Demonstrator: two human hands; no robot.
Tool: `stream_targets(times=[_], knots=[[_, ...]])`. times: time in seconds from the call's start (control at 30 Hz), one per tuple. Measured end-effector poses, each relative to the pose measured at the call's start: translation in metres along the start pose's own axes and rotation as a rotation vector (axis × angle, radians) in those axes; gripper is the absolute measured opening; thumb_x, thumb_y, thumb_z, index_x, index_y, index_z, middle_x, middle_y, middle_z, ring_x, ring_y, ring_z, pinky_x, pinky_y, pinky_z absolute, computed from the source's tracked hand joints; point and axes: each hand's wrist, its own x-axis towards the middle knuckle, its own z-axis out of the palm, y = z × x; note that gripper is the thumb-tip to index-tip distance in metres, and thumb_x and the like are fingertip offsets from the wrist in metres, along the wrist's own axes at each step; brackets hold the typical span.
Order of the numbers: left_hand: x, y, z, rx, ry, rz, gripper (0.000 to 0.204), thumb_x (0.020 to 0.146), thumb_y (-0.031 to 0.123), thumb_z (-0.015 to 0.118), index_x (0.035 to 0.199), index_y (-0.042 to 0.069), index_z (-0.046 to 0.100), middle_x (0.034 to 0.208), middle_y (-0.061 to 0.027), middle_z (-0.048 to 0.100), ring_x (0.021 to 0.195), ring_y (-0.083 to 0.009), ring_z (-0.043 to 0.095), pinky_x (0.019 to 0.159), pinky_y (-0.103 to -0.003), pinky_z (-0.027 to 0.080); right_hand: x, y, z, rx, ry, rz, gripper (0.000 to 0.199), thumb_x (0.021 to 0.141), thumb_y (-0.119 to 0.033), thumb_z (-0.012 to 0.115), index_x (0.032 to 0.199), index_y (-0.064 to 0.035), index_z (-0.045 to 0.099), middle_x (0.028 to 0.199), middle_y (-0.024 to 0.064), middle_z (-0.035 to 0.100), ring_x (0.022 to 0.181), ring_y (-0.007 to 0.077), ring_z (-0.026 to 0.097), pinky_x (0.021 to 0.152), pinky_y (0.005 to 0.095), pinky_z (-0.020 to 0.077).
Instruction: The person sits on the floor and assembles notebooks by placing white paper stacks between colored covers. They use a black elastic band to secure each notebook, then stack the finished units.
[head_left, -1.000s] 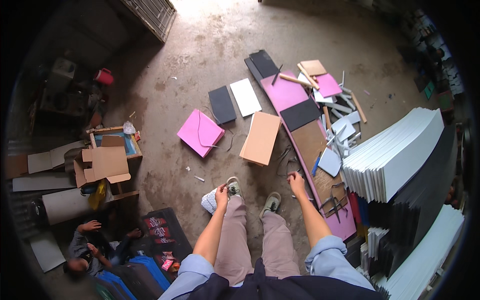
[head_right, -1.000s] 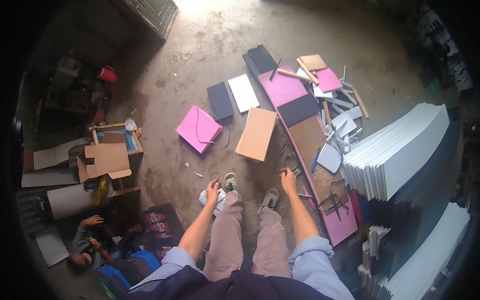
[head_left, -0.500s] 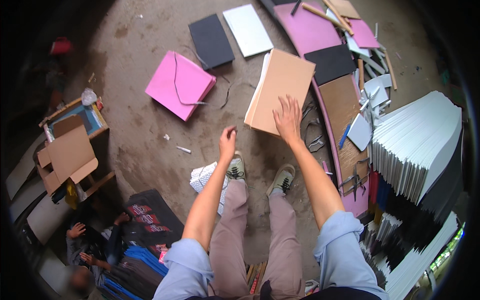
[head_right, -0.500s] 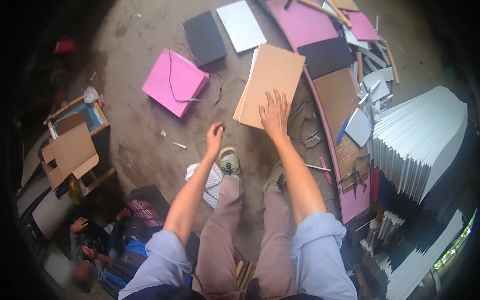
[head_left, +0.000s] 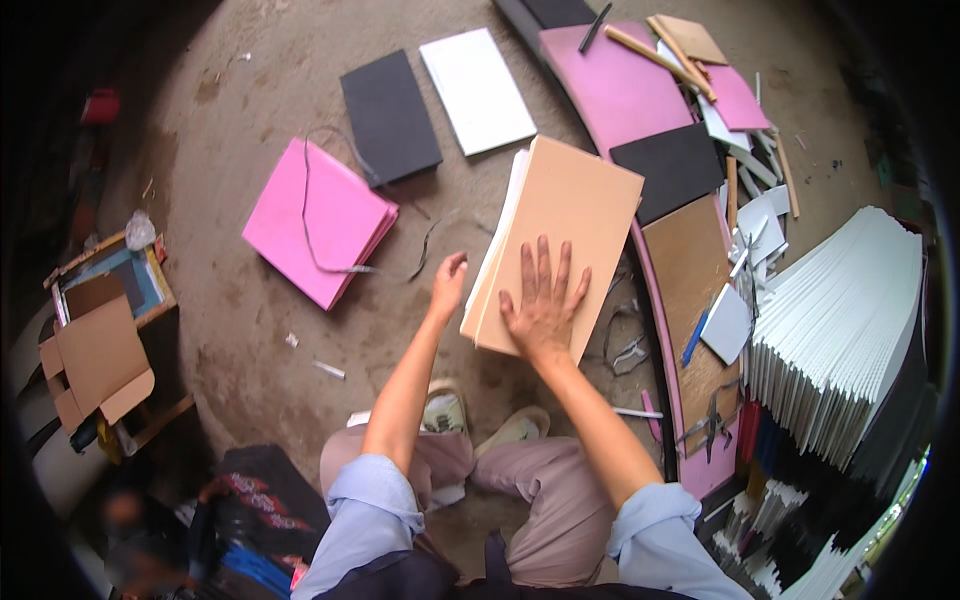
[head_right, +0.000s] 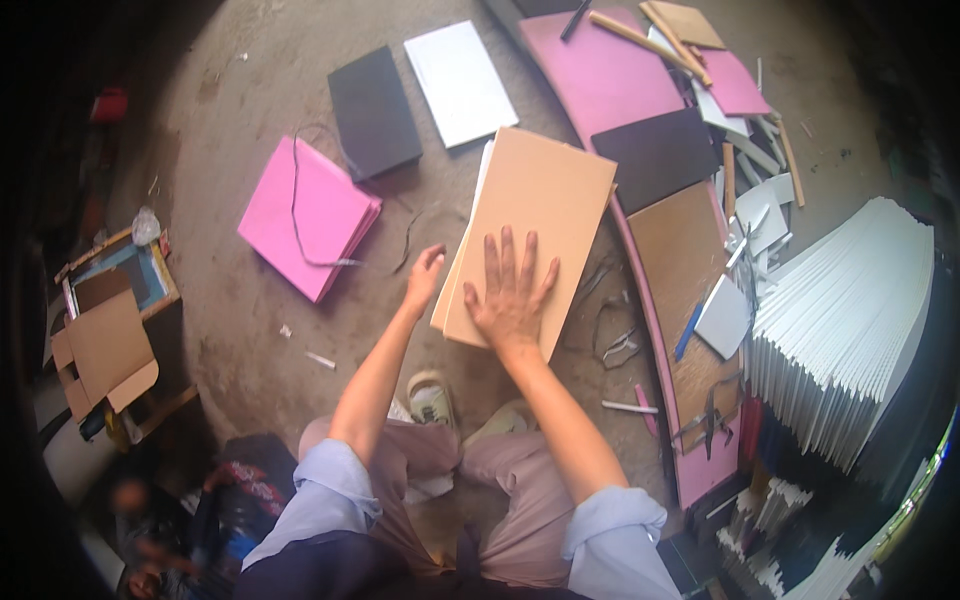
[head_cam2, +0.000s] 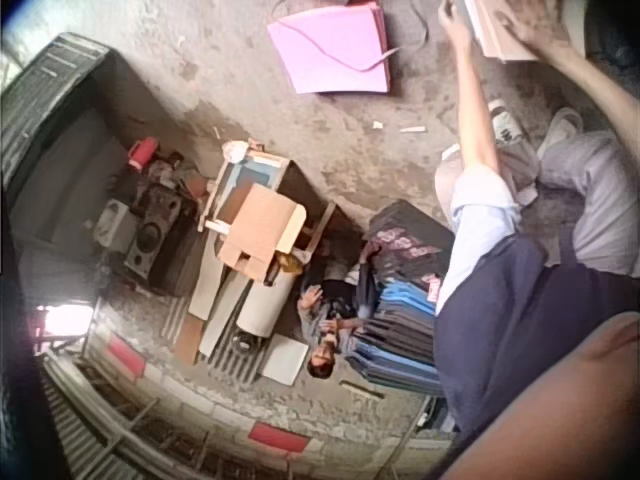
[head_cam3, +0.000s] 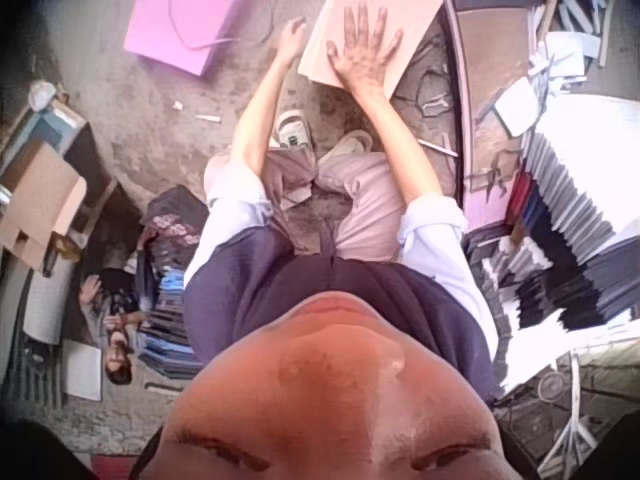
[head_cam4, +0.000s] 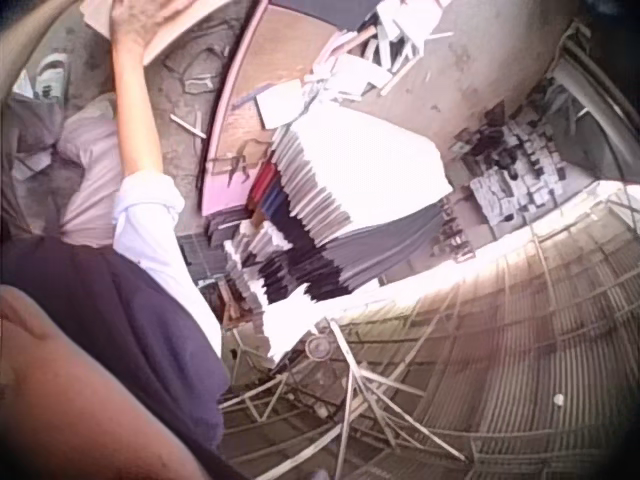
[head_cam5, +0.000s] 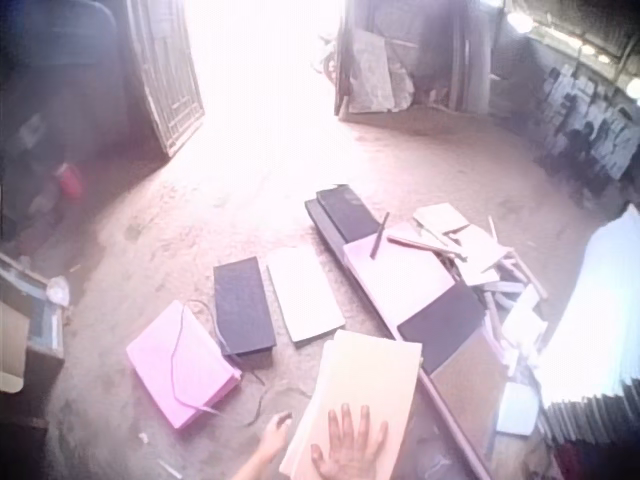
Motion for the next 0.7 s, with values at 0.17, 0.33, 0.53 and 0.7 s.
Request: stream_targets(times=[0.17,0.33,0.53,0.7], knots=[[0.075,-0.104,0.003,-0.454,-0.194,-0.175,0.051,0.087,0.040,0.042,0.115,-0.001,0.045,0.114,-0.0151,0.050,0.104,-0.0223,0.050,0.090,-0.031,0.038,-0.002,-0.011,-0.005,0.056,0.014,-0.090,0.069,0.079,-0.044,0.043,0.135,-0.0114,0.020,0.141,0.0072,0.015,0.130,0.0326,0.010,0.099,0.0594,0.0073],[0.068,-0.047,0.030,-0.379,-0.453,-0.276,0.060,0.082,0.047,0.043,0.115,-0.003,0.044,0.113,-0.0165,0.050,0.103,-0.0227,0.050,0.090,-0.032,0.038,-0.005,0.011,0.003,0.164,0.113,-0.049,0.067,0.080,-0.040,0.044,0.135,-0.0097,0.021,0.140,0.0091,0.016,0.130,0.0326,0.007,0.099,0.0593,0.0039],[0.063,-0.020,0.027,-0.289,-0.509,-0.265,0.072,0.077,0.056,0.044,0.114,-0.006,0.042,0.112,-0.0183,0.049,0.102,-0.0231,0.050,0.089,-0.032,0.038,-0.017,0.019,0.014,0.242,0.317,-0.073,0.060,0.081,-0.041,0.045,0.129,-0.0072,0.033,0.134,0.0087,0.028,0.126,0.0300,0.017,0.100,0.0553,0.0086],[0.058,-0.016,0.055,-0.320,-0.490,-0.248,0.082,0.073,0.063,0.046,0.114,-0.008,0.041,0.111,-0.0198,0.049,0.101,-0.0235,0.050,0.088,-0.033,0.038,-0.021,0.040,0.003,0.267,0.368,0.076,0.066,0.078,-0.047,0.049,0.124,-0.0015,0.037,0.123,0.0156,0.036,0.118,0.0268,0.027,0.102,0.0475,0.0139]])
